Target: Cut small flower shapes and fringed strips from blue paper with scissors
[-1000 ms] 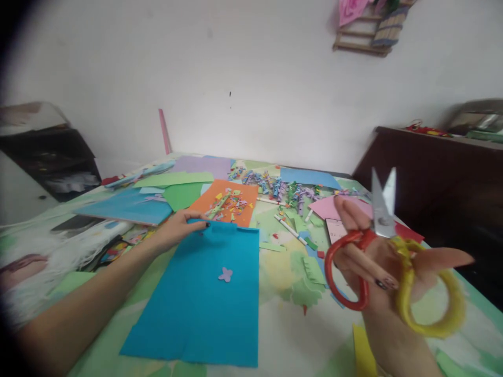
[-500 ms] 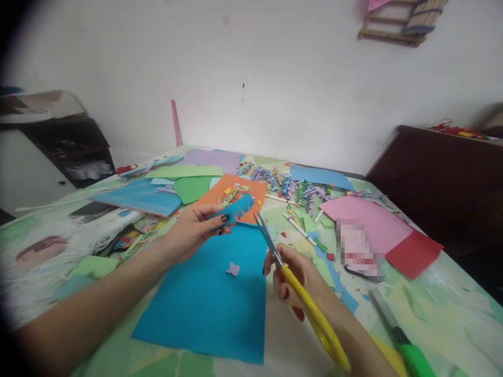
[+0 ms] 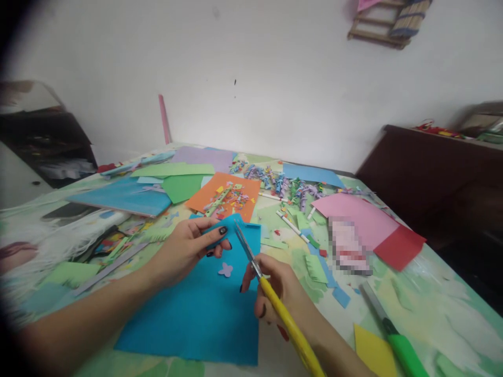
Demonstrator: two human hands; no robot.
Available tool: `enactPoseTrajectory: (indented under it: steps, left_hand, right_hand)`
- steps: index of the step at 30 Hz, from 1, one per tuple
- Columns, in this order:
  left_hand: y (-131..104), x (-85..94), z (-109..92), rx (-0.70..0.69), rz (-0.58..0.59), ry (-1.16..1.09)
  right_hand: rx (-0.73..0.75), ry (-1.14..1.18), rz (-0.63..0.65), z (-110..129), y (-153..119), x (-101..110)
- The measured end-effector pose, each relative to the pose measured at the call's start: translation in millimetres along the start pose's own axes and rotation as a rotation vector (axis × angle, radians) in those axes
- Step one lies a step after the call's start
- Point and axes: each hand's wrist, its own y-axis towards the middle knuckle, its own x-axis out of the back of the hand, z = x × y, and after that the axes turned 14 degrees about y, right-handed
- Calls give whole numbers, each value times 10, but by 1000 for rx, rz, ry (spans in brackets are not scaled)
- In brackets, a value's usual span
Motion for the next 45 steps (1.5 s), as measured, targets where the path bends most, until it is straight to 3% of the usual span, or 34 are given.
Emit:
enactPoseTrajectory:
  steps: [8, 13, 19, 26, 45]
  left_hand:
    - [-59, -29, -59, 66, -31, 163]
    - [-79, -31, -21, 87, 9, 97]
    - [-58, -27, 13, 87, 39, 80]
    - [-73, -33, 36, 82, 44, 78]
    - [-91, -68, -21, 110, 0, -28]
  right_hand:
    - [89, 35, 0, -24, 3, -46]
    - [109, 90, 40, -123, 26, -2]
    - [67, 58, -7, -138, 11, 9]
    - [151, 19, -12, -246, 49, 52]
    - [52, 161, -36, -249, 42, 31]
